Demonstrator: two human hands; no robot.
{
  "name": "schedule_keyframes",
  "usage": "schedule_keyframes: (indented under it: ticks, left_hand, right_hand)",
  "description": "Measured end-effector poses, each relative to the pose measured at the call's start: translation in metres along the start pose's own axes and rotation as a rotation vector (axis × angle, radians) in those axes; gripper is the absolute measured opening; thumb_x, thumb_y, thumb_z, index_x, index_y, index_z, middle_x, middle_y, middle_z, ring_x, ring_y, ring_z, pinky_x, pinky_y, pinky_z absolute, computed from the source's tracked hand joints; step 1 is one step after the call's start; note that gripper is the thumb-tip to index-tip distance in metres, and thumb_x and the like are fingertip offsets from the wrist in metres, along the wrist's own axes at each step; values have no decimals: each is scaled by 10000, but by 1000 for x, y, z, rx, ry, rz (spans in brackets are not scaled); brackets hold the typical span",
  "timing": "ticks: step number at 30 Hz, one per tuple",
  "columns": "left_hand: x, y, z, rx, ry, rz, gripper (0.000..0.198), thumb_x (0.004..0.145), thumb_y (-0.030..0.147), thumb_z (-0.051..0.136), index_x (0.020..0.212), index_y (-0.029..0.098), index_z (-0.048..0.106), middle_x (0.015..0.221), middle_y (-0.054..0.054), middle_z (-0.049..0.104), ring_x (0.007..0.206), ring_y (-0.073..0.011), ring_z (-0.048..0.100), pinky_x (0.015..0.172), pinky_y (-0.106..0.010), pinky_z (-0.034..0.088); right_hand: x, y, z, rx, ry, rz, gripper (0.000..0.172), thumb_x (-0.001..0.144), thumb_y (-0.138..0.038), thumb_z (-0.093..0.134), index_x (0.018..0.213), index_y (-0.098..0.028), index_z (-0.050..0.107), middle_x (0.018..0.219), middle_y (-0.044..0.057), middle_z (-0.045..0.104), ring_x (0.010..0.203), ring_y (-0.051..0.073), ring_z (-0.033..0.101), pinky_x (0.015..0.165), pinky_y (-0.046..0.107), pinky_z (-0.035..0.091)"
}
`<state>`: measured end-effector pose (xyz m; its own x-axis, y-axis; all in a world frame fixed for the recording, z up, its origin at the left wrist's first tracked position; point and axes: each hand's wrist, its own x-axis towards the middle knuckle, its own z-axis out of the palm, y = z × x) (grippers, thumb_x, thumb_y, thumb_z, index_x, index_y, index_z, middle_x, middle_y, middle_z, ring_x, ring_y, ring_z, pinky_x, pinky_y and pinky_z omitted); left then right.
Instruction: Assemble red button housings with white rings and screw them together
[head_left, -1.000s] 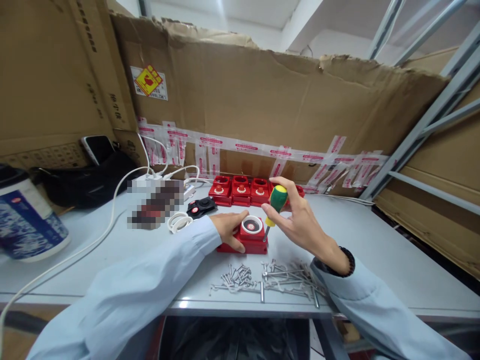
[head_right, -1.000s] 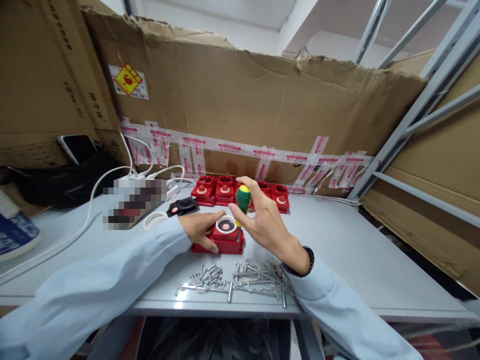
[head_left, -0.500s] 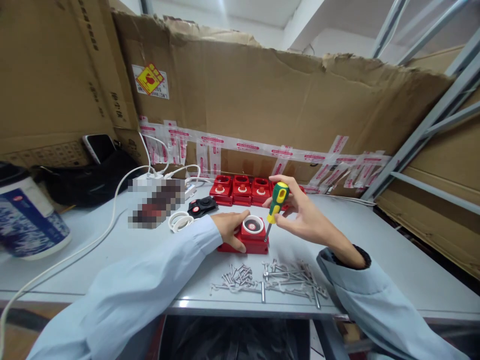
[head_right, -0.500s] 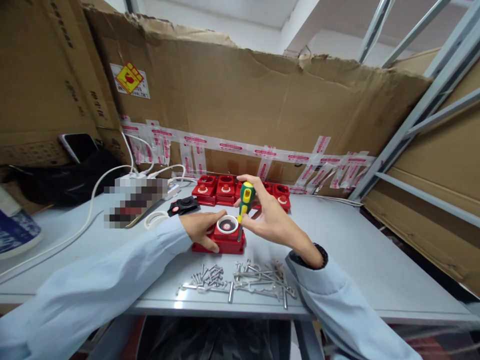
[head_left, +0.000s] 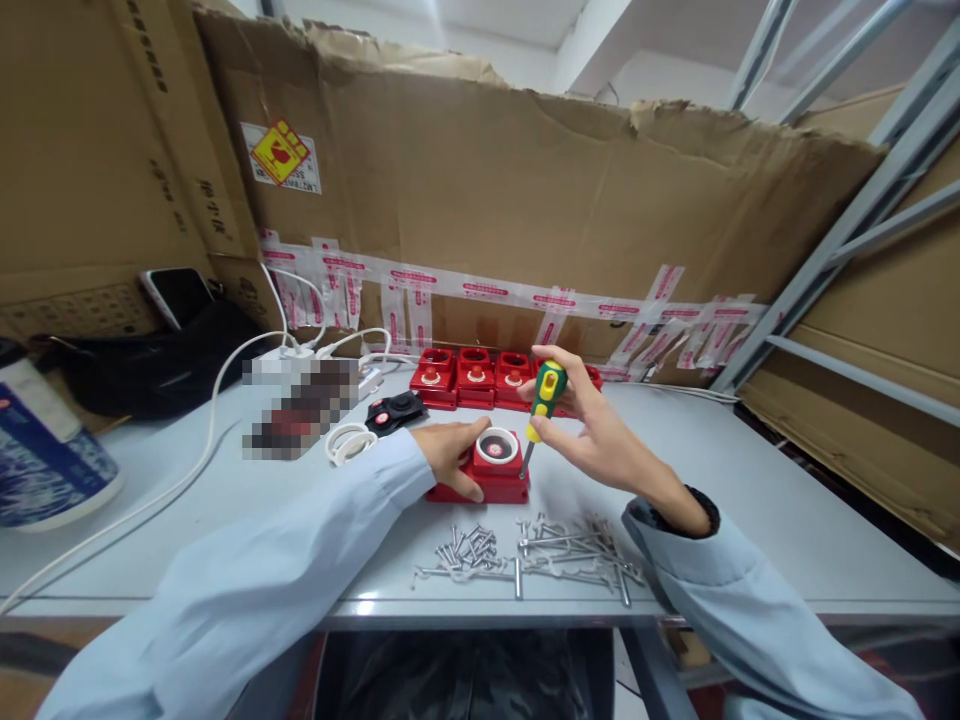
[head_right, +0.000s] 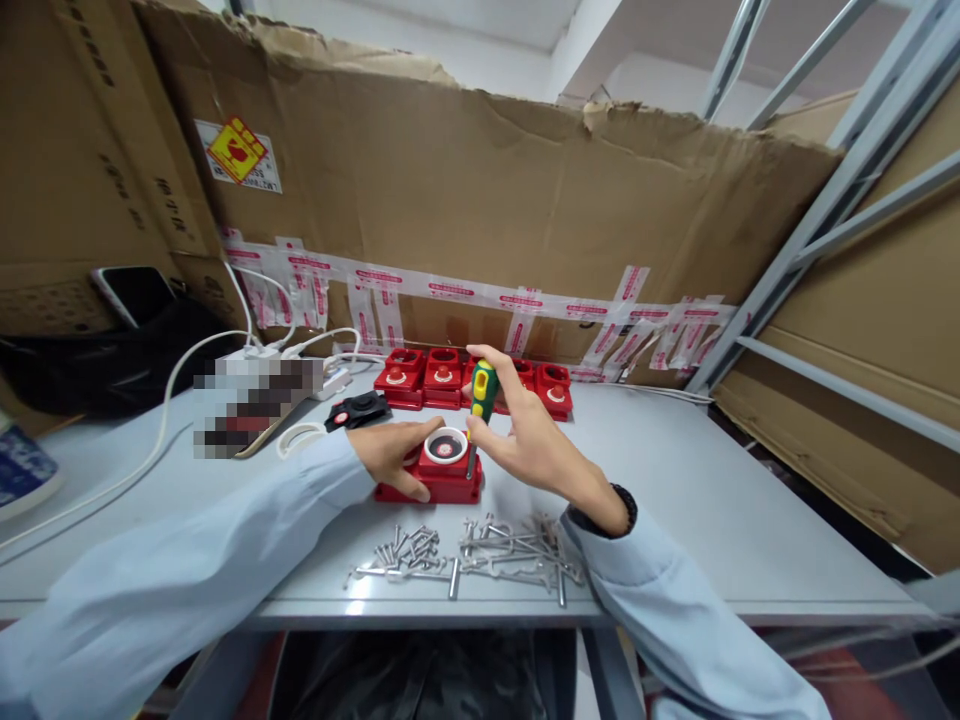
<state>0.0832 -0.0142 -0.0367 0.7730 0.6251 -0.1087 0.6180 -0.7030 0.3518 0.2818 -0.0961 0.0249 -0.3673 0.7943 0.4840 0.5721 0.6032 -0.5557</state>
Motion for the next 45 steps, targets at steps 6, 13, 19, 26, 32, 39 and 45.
schedule_keyframes:
  ticks: [6,13,19,26,32,39,45]
  left_hand:
    - [-1,1,0,-5,-16,4,755,590,523,682,1178,192,342,1075,-102,591,960,-276,577,775,-294,433]
    - [-1,3,-2,-37,-15,12,691,565,501,701,1091,185,383,1035,-87,596,918,-250,581,756,-271,427]
    - [-2,5,-3,-36,-20,-11,709,567,495,704,1127,206,378,1047,-65,600,932,-246,579,757,-264,415]
    - [-2,6,-4,-34,-18,-4,713,567,492,706,1125,188,384,1046,-83,597,934,-265,581,750,-279,426]
    - [-2,5,-3,-22,-14,-20,730,562,493,709,1142,192,382,1034,-77,604,929,-264,584,734,-274,427]
    - [-2,4,-3,-85,13,33,848,555,446,736,1259,223,319,1118,-66,596,990,-267,573,795,-278,413]
    - [0,1,0,-76,15,28,787,547,459,740,1200,224,368,1093,-58,606,953,-259,582,773,-273,412]
  right_hand:
    - [2,1,2,-155,70,19,453,806,-268,551,1228,-248,386,726,-22,544,595,126,546,618,291,498]
    - [0,-2,-9,21,-70,-19,537,829,-190,479,1314,-284,270,930,18,570,805,147,591,761,327,513]
    - [3,0,-6,-110,28,17,437,789,-270,580,1185,-246,397,735,-28,559,580,119,556,579,274,500]
    - [2,0,-10,-152,21,-9,496,763,-238,594,1199,-241,356,833,3,596,703,136,579,704,303,502]
    - [3,-6,-14,-33,-83,12,407,756,-224,591,1101,-246,376,773,-22,563,631,116,565,610,265,512]
    - [5,-5,15,-83,130,-3,453,770,-233,586,1164,-231,362,777,-8,566,642,129,558,623,289,504]
    - [2,4,10,117,115,37,438,763,-250,606,1125,-240,360,746,-28,552,616,118,565,584,267,510]
